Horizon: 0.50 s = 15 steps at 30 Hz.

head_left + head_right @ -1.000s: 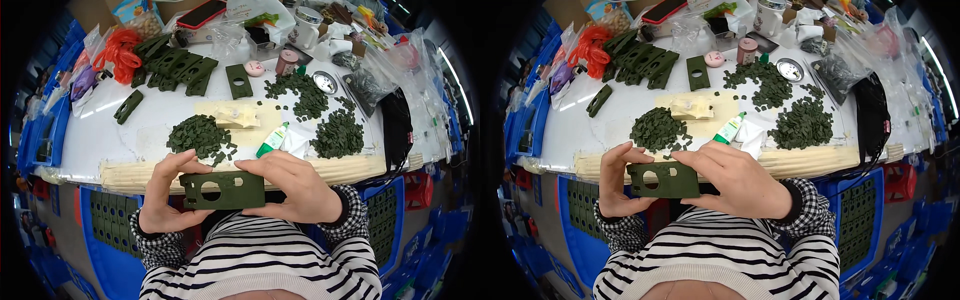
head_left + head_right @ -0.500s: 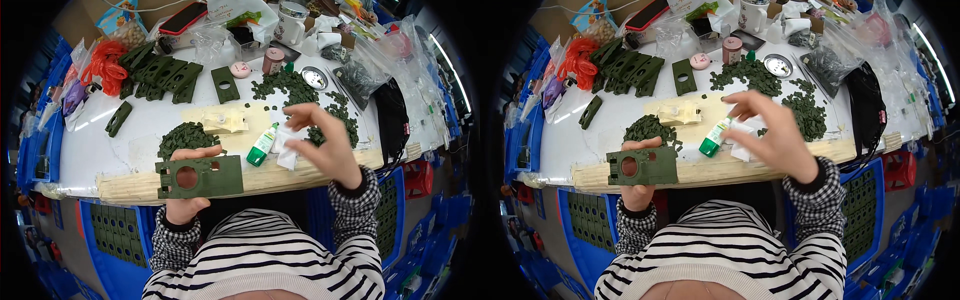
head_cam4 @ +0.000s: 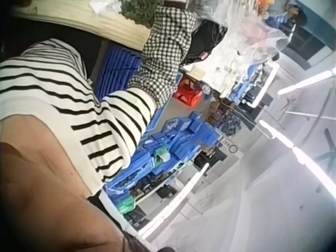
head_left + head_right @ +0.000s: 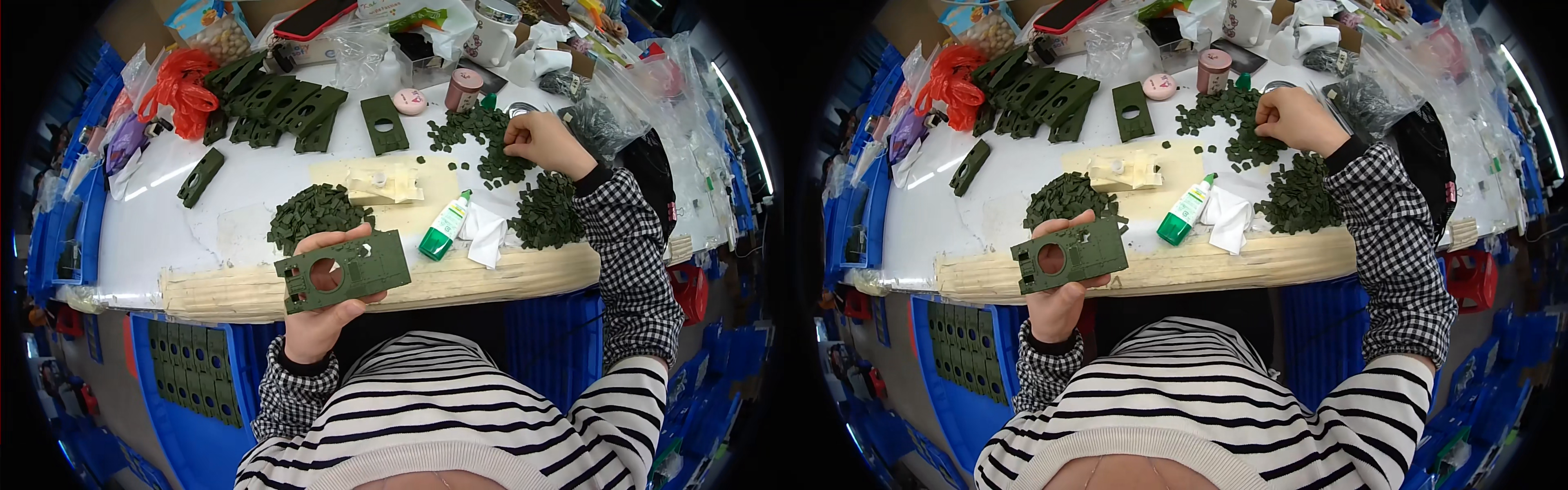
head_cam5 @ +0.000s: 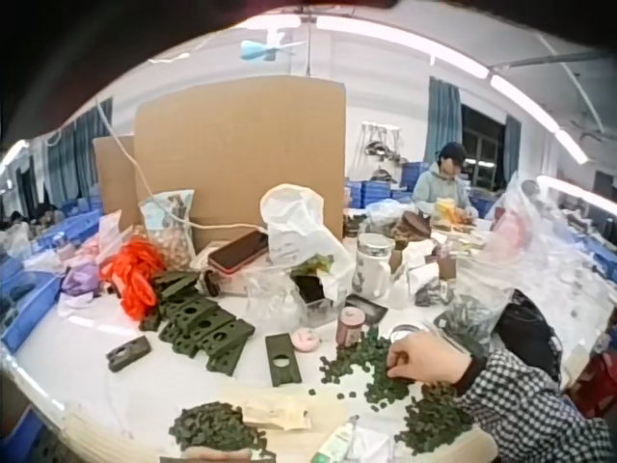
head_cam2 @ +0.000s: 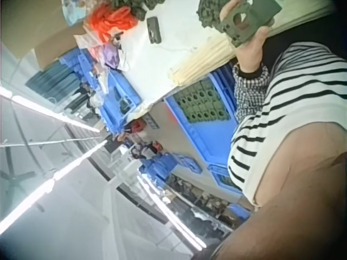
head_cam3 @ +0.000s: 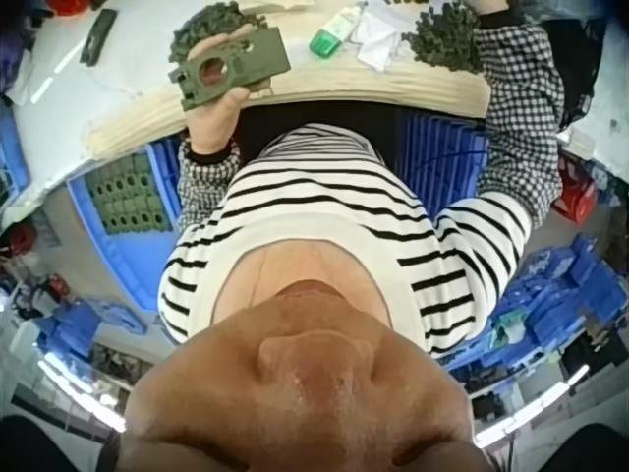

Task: Assembling plastic toy tank models by applying glue and attaching components.

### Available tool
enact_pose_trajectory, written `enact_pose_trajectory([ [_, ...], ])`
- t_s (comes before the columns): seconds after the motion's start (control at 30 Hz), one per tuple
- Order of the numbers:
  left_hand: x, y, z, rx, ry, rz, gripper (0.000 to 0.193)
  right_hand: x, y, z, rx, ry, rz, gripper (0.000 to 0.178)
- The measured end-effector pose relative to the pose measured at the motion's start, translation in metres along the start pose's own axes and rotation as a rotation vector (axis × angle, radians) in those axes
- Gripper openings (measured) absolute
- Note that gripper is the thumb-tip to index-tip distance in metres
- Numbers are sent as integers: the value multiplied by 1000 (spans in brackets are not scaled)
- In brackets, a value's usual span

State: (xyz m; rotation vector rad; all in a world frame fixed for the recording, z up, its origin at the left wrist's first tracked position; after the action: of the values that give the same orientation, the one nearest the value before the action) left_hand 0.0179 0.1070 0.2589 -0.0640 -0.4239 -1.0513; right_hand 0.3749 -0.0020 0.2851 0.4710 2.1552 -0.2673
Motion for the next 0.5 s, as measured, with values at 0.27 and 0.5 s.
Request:
enact_pose_trajectory([
  [0.27,3,5,0,-18,-5,-12,71,1,-1,-10,-46,-5,9,10],
  [0.5,8,10,0,10,28,-23,70,-17,-39,-59,-88,284,225,12],
])
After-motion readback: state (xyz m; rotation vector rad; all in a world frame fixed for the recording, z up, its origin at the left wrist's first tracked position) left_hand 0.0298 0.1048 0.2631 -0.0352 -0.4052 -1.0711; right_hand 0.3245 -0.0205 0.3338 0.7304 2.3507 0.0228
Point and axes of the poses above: each hand's wrist, its own y-axis towards the middle knuckle, its own x-axis out of the palm, z = x × y, the point moved 4 cm from there along y, towards the middle knuckle, and after that the axes turned 10 degrees about y, right-handed, at the moved point
